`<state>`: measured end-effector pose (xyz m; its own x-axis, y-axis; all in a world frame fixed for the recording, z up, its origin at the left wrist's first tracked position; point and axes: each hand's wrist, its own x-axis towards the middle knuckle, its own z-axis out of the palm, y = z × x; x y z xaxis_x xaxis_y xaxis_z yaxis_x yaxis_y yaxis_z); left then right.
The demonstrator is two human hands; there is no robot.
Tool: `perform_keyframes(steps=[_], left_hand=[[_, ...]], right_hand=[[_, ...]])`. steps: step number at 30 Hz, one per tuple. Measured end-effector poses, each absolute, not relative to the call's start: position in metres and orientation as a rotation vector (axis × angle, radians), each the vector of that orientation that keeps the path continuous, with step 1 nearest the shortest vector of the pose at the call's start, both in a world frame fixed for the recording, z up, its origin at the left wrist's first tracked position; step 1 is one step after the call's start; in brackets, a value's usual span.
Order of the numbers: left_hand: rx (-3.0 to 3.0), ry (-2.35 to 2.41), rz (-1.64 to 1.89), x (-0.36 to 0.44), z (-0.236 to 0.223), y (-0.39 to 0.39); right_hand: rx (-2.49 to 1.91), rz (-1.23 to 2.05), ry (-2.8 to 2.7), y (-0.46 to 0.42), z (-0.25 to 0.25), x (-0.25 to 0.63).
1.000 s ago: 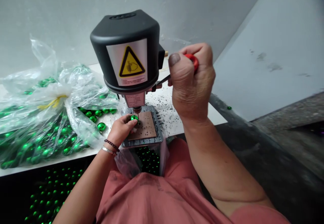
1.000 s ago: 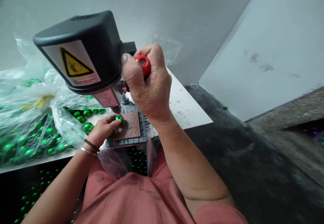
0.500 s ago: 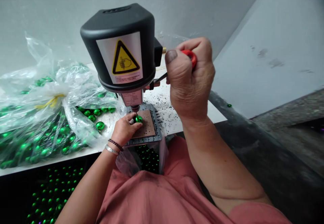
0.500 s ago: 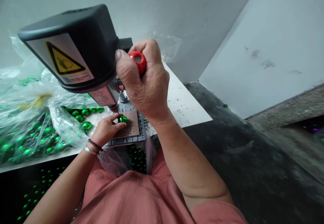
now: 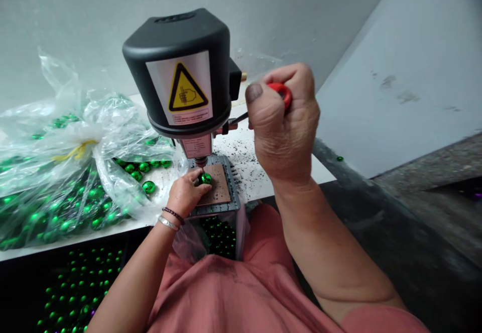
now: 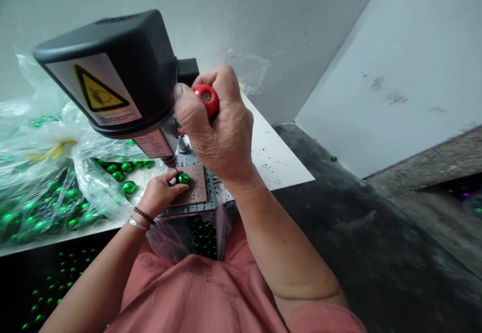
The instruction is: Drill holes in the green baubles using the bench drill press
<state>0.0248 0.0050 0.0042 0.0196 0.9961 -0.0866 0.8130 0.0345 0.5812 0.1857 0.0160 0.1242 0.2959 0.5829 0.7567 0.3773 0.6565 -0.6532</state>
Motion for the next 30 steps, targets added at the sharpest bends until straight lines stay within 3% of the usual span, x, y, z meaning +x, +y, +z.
perform_keyframes(steps=[13, 21, 30], left_hand=[[1.912, 1.876, 0.456, 0.025, 0.005, 0.003], [1.858, 1.899, 0.482, 0.024, 0.0, 0.002], [1.806, 1.879, 0.514, 0.023, -0.001, 0.002]], right_hand=[[-0.997, -0.221, -1.542, -0.018, 0.089, 0.196], [-0.96, -0.235, -1.445, -0.015, 0.063, 0.189], [-0.842, 0.037, -1.4, -0.009, 0.038, 0.186]])
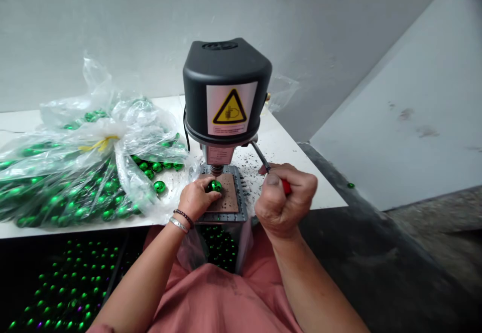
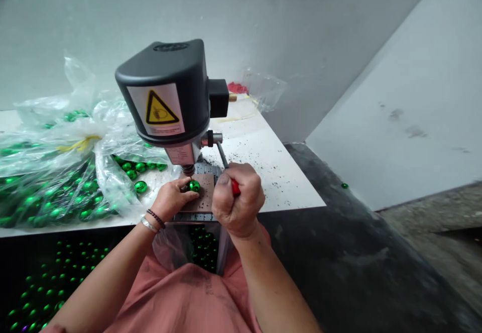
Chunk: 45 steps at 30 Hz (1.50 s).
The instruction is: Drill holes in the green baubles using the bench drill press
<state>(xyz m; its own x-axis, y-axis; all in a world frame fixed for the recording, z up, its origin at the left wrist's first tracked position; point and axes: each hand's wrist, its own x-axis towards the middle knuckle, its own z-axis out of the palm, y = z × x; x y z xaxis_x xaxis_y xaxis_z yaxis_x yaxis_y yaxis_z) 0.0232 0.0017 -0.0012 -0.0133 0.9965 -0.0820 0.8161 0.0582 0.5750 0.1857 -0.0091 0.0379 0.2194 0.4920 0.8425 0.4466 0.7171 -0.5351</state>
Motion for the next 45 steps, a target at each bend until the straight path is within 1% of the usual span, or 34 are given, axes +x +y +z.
perform_keyframes(steps=[3, 5, 7, 9, 12, 14, 18, 20, 22, 26, 28, 30, 34, 37, 42, 45], left_hand=[[1.826, 1.853, 0.541, 0.022, -0.003, 0.001], [1.838, 1.84, 0.553, 0.022, -0.004, 0.002], [1.846, 1.847, 0.565, 0.023, -0.004, 0.002], [1.846, 1.854, 0.591, 0.024, -0.003, 0.002], [1.821, 1.862, 0.637, 0.024, 0.003, -0.004], [1.781, 1.836, 0.617, 0.02, 0.01, -0.014], [1.662, 1.501, 0.521, 0.006, 0.021, -0.037], [1.529, 1.404, 0.563, 0.0, 0.023, -0.042], [1.305, 1.406, 0.694, -0.002, 0.022, -0.041], [0.605, 1.283, 1.038, 0.0, 0.021, -0.029], [0.356, 1.153, 1.077, 0.001, 0.022, -0.025], [0.259, 1.074, 1.105, 0.002, 0.023, -0.024], [0.355, 1.058, 1.177, 0.003, 0.023, -0.029], [0.553, 1.118, 1.129, 0.003, 0.021, -0.032], [0.943, 1.349, 1.024, 0.004, 0.018, -0.034], [0.869, 1.27, 1.037, 0.003, 0.018, -0.034]], right_hand=[[-0.832, 0.098, -1.43, -0.01, 0.03, 0.185], [-0.815, 0.077, -1.426, -0.01, 0.034, 0.185], [-0.828, -0.019, -1.387, -0.008, 0.052, 0.185], [-0.925, -0.181, -1.307, -0.002, 0.08, 0.184], [-0.98, -0.113, -1.332, 0.014, 0.123, 0.181], [-1.033, -0.01, -1.314, 0.024, 0.14, 0.179], [-1.071, 0.07, -1.316, 0.034, 0.147, 0.18], [-1.044, 0.097, -1.313, 0.034, 0.144, 0.18], [-1.017, 0.12, -1.309, 0.034, 0.142, 0.18], [-0.991, 0.161, -1.315, 0.034, 0.141, 0.181], [-0.981, 0.177, -1.319, 0.034, 0.14, 0.182], [-0.979, 0.192, -1.32, 0.035, 0.14, 0.182], [-0.955, 0.197, -1.323, 0.036, 0.138, 0.183], [-0.931, 0.186, -1.328, 0.036, 0.137, 0.183], [-0.93, 0.195, -1.327, 0.035, 0.137, 0.183], [-0.922, 0.212, -1.318, 0.033, 0.137, 0.183]])
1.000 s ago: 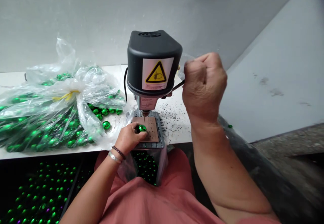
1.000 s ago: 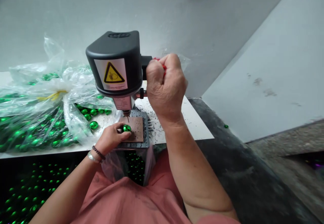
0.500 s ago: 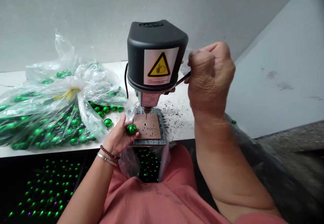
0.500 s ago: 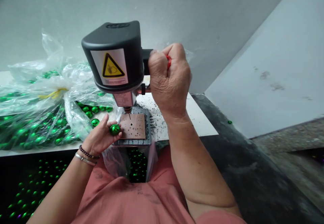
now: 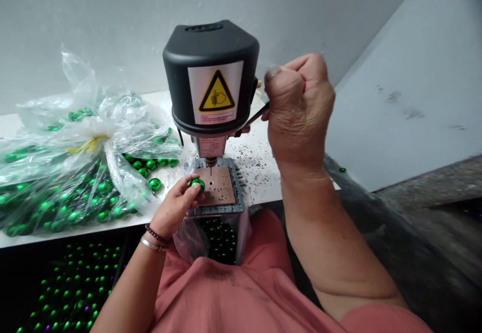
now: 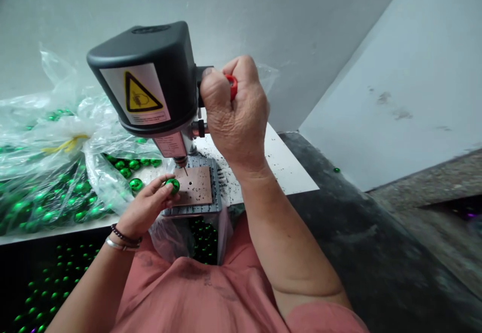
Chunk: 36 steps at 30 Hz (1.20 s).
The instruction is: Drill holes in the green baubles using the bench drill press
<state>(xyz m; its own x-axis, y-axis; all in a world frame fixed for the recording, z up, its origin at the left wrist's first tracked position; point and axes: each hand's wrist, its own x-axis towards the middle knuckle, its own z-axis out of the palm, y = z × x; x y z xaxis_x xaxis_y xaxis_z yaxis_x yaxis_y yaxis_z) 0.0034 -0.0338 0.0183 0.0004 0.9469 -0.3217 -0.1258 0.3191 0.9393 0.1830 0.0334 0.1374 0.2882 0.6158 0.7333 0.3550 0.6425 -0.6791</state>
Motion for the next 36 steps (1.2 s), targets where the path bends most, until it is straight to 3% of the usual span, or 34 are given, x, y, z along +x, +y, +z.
perform_keyframes(steps=[7, 29, 36], left_hand=[[0.6, 1.102, 1.079, 0.005, 0.016, -0.026], [1.756, 1.748, 0.587, 0.019, 0.007, 0.004], [1.883, 1.792, 0.537, 0.023, 0.007, 0.007]], right_hand=[[-0.911, 0.227, -1.288, 0.031, 0.139, 0.182], [-0.884, 0.225, -1.311, 0.028, 0.139, 0.185], [-0.87, 0.212, -1.326, 0.027, 0.137, 0.186]])
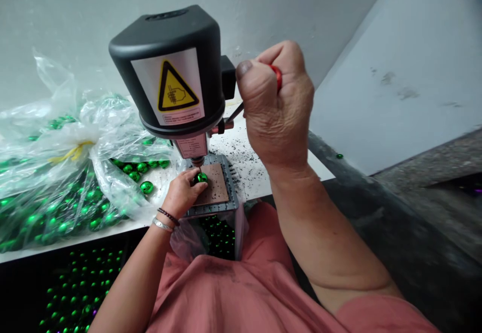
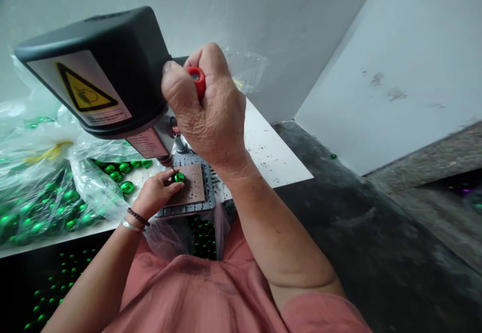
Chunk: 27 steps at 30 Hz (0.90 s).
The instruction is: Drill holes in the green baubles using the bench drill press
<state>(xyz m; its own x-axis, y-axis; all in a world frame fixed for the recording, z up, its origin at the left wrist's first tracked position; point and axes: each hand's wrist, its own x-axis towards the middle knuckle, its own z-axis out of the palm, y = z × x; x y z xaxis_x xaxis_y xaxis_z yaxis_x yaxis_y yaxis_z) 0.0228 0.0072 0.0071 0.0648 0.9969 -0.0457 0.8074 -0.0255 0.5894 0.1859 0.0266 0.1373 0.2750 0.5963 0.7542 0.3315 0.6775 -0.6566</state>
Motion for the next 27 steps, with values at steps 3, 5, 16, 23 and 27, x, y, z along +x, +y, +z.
perform_keyframes(steps=[3, 5, 16, 23, 27], left_hand=[[1.873, 1.722, 0.554, 0.022, 0.004, 0.011], [1.849, 1.694, 0.558, 0.022, 0.003, 0.012], [1.871, 1.668, 0.599, 0.024, 0.002, 0.01], [1.91, 1.672, 0.539, 0.024, 0.004, 0.008], [1.91, 1.678, 0.561, 0.023, 0.001, 0.008]], right_hand=[[-0.865, 0.207, -1.333, 0.027, 0.137, 0.186], [-0.867, 0.214, -1.345, 0.024, 0.136, 0.186], [-1.034, -0.252, -1.552, -0.014, 0.094, 0.197], [-0.999, -0.271, -1.456, -0.015, 0.074, 0.191], [-1.002, -0.265, -1.4, -0.015, 0.062, 0.187]])
